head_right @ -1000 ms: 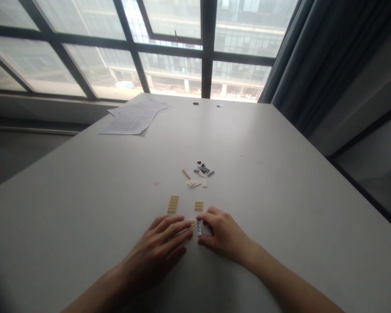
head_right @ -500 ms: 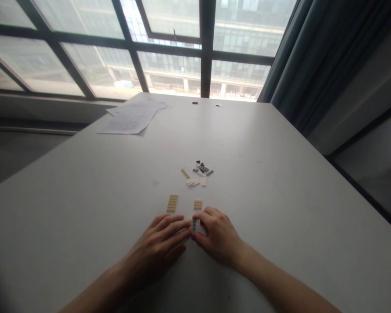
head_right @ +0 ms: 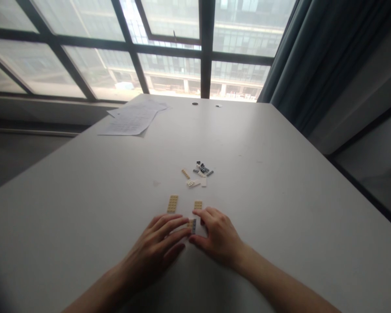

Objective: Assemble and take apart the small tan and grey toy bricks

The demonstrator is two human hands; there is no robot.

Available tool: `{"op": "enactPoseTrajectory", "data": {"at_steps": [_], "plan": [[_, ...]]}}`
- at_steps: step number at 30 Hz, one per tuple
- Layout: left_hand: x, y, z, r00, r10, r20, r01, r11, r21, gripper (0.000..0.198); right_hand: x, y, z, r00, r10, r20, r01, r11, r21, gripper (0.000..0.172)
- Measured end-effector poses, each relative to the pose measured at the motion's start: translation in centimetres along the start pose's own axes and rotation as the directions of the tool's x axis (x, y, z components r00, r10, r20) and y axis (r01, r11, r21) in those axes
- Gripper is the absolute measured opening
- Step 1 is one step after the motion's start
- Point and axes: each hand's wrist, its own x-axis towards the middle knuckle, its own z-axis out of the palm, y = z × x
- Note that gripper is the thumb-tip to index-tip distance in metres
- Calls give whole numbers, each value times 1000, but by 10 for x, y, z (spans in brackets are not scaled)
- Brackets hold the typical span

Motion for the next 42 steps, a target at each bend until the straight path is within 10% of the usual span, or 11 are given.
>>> {"op": "enactPoseTrajectory", "data": {"at_steps": [11, 20, 26, 31, 38, 42], "plan": [[17, -11, -17, 958, -216, -189, 204, 976, -82, 20, -1, 3, 6, 985, 75, -153, -48, 984, 171, 26], [98, -123, -5, 934, -326, 146, 293, 933, 210, 33, 0, 6, 6, 965, 96, -243, -37, 971, 237, 16], [104, -142, 4, 949, -257, 180, 224, 957, 183, 20, 0, 4, 6, 966, 76, -246, -11, 967, 254, 15], [89, -119, -6, 962, -261, 80, 249, 960, 129, 20, 2, 4, 5, 949, 122, -290, -19, 942, 335, 18], [67, -21, -18, 998, -55, 9, 56, 978, -199, 14, 3, -10, -10, 922, 265, -283, -15, 753, 658, 24], [61, -5, -19, 980, -189, -55, 154, 912, -381, 11, 0, -15, -7, 937, 280, -206, -51, 697, 715, 21]]}}
